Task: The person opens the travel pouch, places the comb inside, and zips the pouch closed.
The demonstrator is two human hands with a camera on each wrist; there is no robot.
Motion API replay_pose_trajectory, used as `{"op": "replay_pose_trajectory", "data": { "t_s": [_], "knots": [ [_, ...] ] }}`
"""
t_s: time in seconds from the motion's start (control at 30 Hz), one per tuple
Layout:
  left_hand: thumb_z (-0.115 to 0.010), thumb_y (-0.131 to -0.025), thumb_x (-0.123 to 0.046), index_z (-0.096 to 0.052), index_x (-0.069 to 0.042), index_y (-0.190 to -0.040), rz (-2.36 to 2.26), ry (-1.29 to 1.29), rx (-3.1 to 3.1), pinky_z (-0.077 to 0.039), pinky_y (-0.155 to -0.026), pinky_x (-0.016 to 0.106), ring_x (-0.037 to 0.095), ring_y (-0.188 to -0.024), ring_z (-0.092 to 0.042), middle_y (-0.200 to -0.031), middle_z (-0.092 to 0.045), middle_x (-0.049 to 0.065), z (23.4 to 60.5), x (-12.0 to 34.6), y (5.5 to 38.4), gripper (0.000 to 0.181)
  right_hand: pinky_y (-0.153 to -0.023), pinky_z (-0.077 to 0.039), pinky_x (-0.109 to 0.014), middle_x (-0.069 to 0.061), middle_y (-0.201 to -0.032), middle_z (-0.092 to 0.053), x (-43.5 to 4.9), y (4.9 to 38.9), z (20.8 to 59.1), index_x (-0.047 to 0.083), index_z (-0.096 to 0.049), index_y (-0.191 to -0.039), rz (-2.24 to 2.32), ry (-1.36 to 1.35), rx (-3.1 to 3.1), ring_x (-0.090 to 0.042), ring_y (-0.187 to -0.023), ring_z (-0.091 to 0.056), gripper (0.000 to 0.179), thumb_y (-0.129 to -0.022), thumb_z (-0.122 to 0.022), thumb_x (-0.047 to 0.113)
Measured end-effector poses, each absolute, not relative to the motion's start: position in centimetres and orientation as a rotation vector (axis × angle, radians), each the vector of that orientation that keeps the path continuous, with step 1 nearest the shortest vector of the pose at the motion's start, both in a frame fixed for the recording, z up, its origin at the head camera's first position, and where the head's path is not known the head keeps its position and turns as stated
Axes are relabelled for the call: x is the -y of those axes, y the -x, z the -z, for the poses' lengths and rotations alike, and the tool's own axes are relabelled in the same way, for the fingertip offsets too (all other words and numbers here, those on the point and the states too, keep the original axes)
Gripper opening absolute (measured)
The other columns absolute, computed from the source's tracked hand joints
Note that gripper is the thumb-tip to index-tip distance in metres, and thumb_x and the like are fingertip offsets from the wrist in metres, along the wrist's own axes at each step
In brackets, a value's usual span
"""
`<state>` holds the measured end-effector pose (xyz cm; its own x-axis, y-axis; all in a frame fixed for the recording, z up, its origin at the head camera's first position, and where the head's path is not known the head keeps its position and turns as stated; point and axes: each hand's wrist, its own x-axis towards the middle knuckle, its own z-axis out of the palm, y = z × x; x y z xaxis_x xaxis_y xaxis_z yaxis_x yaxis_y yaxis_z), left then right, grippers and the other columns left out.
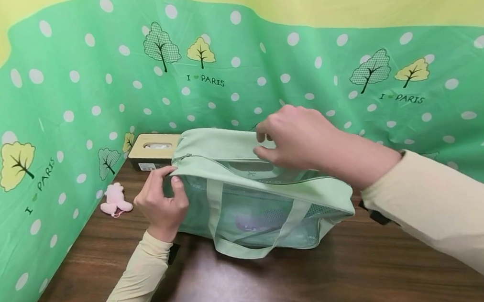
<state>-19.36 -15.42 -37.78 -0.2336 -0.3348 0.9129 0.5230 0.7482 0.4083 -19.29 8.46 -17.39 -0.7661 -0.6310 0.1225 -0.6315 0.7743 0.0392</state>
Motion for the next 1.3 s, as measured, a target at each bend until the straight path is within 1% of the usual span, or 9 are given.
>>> {"op": "replay_pose_trajectory", "data": {
  "t_s": [0.2,0.3,0.43,0.5,0.63,0.73,0.9,1.13,1.3],
  "knots": [
    [-0.053,-0.083,-0.021,-0.071,-0.006,-0.087,0.792,0.154,1.627,-0.034,-0.039,0.038,0.028,-0.047,-0.057,-0.073,-0.070,0.008,37.8,15.6,19.4,0.024,-0.079,-0.052,-0.044,0.001,-0.080,-0.075,-3.8,22.1,17.7,0.011,-0.080,-0.088,-0.113,-1.182,2.977,-0.016,-0.071,-0.067,0.026,-0.097,-0.063,0.028],
    [-0.053,-0.083,-0.021,-0.071,-0.007,-0.086,0.783,0.154,1.633,-0.035,-0.040,0.038,0.028,-0.047,-0.058,-0.073,-0.070,0.008,37.8,15.7,19.4,0.024,-0.070,-0.051,-0.037,0.001,-0.070,-0.067,-1.2,23.5,18.2,0.009,-0.076,-0.080,-0.030,-1.186,3.071,-0.016,-0.067,-0.062,0.034,-0.099,-0.060,0.032],
    [-0.053,-0.083,-0.021,-0.071,-0.006,-0.086,0.776,0.161,1.650,-0.034,-0.039,0.038,0.027,-0.046,-0.056,-0.074,-0.070,0.008,37.6,15.8,19.3,0.024,-0.064,-0.039,-0.030,0.004,-0.058,-0.044,1.9,25.0,19.1,0.012,-0.058,-0.065,0.110,-1.146,3.229,-0.015,-0.062,-0.045,0.047,-0.103,-0.053,0.041],
    [-0.053,-0.082,-0.021,-0.071,-0.006,-0.086,0.774,0.167,1.656,-0.033,-0.039,0.037,0.027,-0.045,-0.055,-0.074,-0.070,0.008,37.5,15.8,19.3,0.024,-0.066,-0.039,-0.029,0.004,-0.058,-0.044,3.1,25.5,19.4,0.015,-0.051,-0.064,0.159,-1.078,3.316,-0.014,-0.061,-0.047,0.052,-0.104,-0.048,0.048],
    [-0.053,-0.080,-0.020,-0.071,-0.006,-0.084,0.766,0.177,1.658,-0.031,-0.038,0.035,0.025,-0.044,-0.054,-0.073,-0.070,0.007,37.4,15.8,19.2,0.023,-0.075,-0.045,-0.032,-0.001,-0.068,-0.063,5.1,25.8,20.1,0.014,-0.057,-0.075,0.237,-0.879,3.419,-0.017,-0.067,-0.061,0.061,-0.101,-0.039,0.066],
    [-0.052,-0.079,-0.019,-0.070,-0.006,-0.082,0.764,0.176,1.651,-0.029,-0.037,0.034,0.024,-0.042,-0.052,-0.072,-0.070,0.007,37.4,15.8,19.2,0.022,-0.073,-0.047,-0.032,-0.004,-0.079,-0.067,6.0,25.8,20.7,0.011,-0.062,-0.089,0.279,-0.764,3.433,-0.017,-0.070,-0.062,0.063,-0.097,-0.044,0.071],
    [-0.053,-0.078,-0.019,-0.070,-0.006,-0.082,0.766,0.176,1.651,-0.028,-0.037,0.033,0.024,-0.041,-0.051,-0.071,-0.070,0.007,37.4,15.7,19.2,0.021,-0.066,-0.044,-0.030,-0.004,-0.088,-0.063,6.2,25.9,21.1,0.009,-0.062,-0.094,0.248,-0.714,3.407,-0.018,-0.079,-0.059,0.049,-0.091,-0.060,0.058],
    [-0.053,-0.079,-0.020,-0.070,-0.007,-0.082,0.766,0.172,1.651,-0.028,-0.037,0.034,0.025,-0.043,-0.054,-0.071,-0.070,0.006,37.3,15.7,19.1,0.021,-0.061,-0.041,-0.023,0.003,-0.058,-0.061,5.3,26.6,20.4,0.010,-0.064,-0.071,-0.043,-0.772,3.454,-0.009,-0.058,-0.059,0.026,-0.092,-0.063,0.026],
    [-0.054,-0.079,-0.020,-0.071,-0.007,-0.083,0.769,0.191,1.652,-0.029,-0.037,0.034,0.026,-0.044,-0.056,-0.070,-0.070,0.006,37.3,15.8,19.0,0.021,-0.064,-0.042,-0.022,0.006,-0.059,-0.064,4.8,26.8,20.1,0.007,-0.079,-0.084,-0.101,-0.861,3.434,-0.006,-0.060,-0.059,0.024,-0.094,-0.067,0.024]
  ]
}}
